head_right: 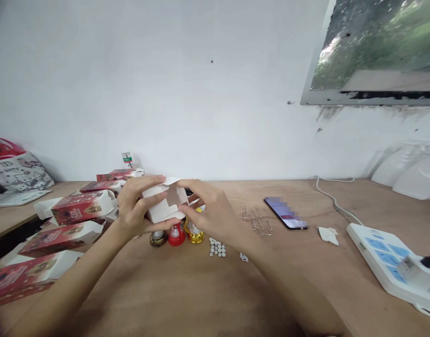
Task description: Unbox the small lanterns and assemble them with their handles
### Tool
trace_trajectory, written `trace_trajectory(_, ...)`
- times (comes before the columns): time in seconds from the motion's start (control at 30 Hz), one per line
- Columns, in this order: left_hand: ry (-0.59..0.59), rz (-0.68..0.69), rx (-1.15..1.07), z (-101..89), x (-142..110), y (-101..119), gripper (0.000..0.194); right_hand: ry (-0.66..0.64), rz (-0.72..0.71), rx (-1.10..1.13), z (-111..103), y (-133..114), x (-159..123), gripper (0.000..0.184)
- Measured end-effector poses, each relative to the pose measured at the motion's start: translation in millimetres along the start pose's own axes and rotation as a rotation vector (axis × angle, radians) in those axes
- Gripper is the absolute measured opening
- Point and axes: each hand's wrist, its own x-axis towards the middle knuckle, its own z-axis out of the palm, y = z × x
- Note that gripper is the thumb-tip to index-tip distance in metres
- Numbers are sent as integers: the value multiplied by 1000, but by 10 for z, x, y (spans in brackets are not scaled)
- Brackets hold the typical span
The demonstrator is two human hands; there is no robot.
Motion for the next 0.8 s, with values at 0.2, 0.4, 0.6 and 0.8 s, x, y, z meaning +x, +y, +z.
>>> trace_trajectory(0.2, -8, -44, -11, -20, 32, 31, 40, 69, 79, 144, 2, 26, -6, 11)
trace_trajectory(0.4, 39, -96, -25, -72, 98, 49, 40, 34, 77, 515, -31, 102, 11, 12)
trace_trajectory(0.6, 51, -77, -21, -72, 125, 86, 31, -123, 43, 598, -38, 138, 39, 17)
trace_trajectory(0.8, 60, -69, -154, -24, 102, 91, 42, -84, 116, 629, 70, 116, 20, 16)
